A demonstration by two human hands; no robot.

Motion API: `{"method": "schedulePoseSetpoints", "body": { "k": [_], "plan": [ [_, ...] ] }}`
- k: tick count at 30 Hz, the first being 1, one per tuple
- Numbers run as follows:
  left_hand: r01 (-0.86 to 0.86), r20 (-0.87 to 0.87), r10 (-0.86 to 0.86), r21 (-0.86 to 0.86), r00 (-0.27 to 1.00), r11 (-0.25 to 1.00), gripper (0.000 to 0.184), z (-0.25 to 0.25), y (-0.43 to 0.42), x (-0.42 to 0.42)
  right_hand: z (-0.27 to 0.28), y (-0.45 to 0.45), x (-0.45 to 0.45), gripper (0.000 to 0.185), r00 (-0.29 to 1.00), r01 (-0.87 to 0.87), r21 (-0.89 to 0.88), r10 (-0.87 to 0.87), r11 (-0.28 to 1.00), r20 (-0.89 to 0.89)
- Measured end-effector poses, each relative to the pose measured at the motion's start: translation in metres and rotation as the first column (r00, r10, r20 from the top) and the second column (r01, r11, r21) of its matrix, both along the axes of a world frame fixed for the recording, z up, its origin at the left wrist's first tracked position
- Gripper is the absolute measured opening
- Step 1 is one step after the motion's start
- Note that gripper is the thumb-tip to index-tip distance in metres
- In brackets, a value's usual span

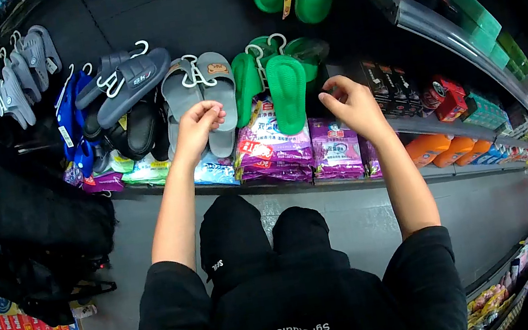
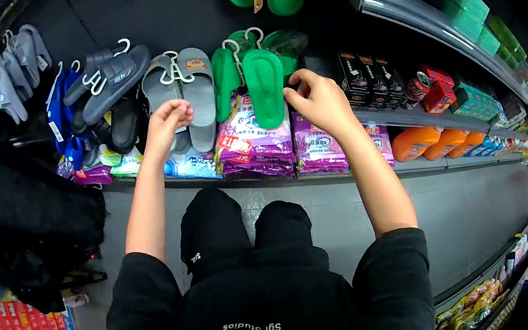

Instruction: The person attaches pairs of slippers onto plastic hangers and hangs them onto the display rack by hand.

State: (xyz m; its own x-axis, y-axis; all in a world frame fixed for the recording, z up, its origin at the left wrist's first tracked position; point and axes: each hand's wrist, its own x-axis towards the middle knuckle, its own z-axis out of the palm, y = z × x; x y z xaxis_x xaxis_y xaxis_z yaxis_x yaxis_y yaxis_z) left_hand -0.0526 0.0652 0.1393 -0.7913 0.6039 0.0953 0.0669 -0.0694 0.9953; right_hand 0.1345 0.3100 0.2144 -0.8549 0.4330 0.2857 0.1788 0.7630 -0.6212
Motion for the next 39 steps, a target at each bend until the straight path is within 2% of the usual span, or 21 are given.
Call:
{"method": "schedulePoseSetpoints", "body": {
  "k": [4,7,10,12,14,18,20,21,24,26,28,29,30,32,35,38,39],
  "plan": [
    [-0.001,0.002,0.001,-0.007,1.0,1.0,0.02,-0.006,-0.001,-0.005,-0.017,0.009,-0.01,0.03,0.999,-0.017,-0.016,0.016,1.0,-0.047],
    [-0.019,0.019,0.02,-0.03,1.0,0.999,0.022,-0.012,0.006,-0.011,-0.031,0.019,-0.034,0.03,0.992,-0.099,-0.136,0.087,0.986,-0.088],
    [-0.028,0.031,0.028,-0.012,0.999,1.0,0.024,-0.015,0.025,-0.016,-0.032,0.031,-0.069,0.032,0.985,-0.145,-0.055,0.138,0.988,-0.104],
    [-0.025,0.044,0.025,0.001,0.999,1.0,0.027,-0.015,0.038,-0.02,-0.031,0.038,-0.1,0.036,0.986,-0.156,-0.105,0.149,0.982,-0.072],
    [-0.026,0.048,0.024,0.042,0.999,0.999,0.03,-0.014,0.052,-0.023,-0.048,0.052,-0.141,0.04,0.97,-0.177,-0.037,0.168,0.984,-0.175],
    [-0.053,0.05,0.049,0.09,0.998,0.994,0.034,-0.027,0.072,-0.032,-0.057,0.057,-0.202,0.044,0.979,-0.161,0.01,0.161,0.987,-0.126],
    [-0.039,0.067,0.033,0.096,0.997,0.995,0.036,-0.032,0.073,-0.032,-0.067,0.057,-0.224,0.047,0.991,-0.06,0.184,0.08,0.981,-0.104],
    [-0.053,0.067,0.047,0.088,0.997,0.995,0.036,-0.032,0.072,-0.032,-0.064,0.055,-0.23,0.051,0.996,-0.091,0.149,0.09,0.985,0.016],
    [-0.092,0.102,0.083,0.091,0.991,0.992,0.035,-0.039,0.064,-0.035,-0.077,0.051,-0.25,0.054,0.998,-0.066,0.163,0.062,0.984,0.031],
    [-0.136,0.102,0.131,0.039,0.986,0.99,0.037,-0.049,0.055,-0.042,-0.088,0.055,-0.261,0.052,0.995,-0.092,0.146,0.087,0.985,0.041],
    [-0.159,0.103,0.16,-0.012,0.982,0.987,0.039,-0.058,0.048,-0.047,-0.089,0.056,-0.258,0.049,0.981,-0.113,0.158,0.085,0.981,0.174],
    [-0.157,0.018,0.158,-0.072,0.987,0.985,0.039,-0.068,0.045,-0.051,-0.104,0.061,-0.266,0.042,0.987,-0.115,0.253,0.083,0.96,0.135],
    [-0.156,-0.066,0.149,-0.128,0.987,0.979,0.039,-0.076,0.044,-0.054,-0.104,0.062,-0.263,0.042,0.986,-0.109,0.25,0.073,0.962,0.148],
    [-0.14,-0.07,0.131,-0.16,0.989,0.977,0.041,-0.079,0.045,-0.051,-0.089,0.056,-0.257,0.036,0.962,-0.049,0.207,-0.009,0.977,0.272],
    [-0.13,-0.1,0.114,-0.171,0.988,0.977,0.042,-0.084,0.042,-0.05,-0.08,0.052,-0.249,0.033,0.96,-0.055,0.249,-0.017,0.967,0.278],
    [-0.115,-0.15,0.062,-0.376,0.987,0.919,0.058,-0.089,0.044,-0.048,-0.072,0.045,-0.238,0.033,0.957,-0.052,0.298,-0.038,0.953,0.287],
    [-0.11,-0.147,0.058,-0.377,0.988,0.92,0.058,-0.096,0.043,-0.05,-0.071,0.043,-0.235,0.033,0.96,-0.062,0.307,-0.028,0.95,0.28]
  ]
}}
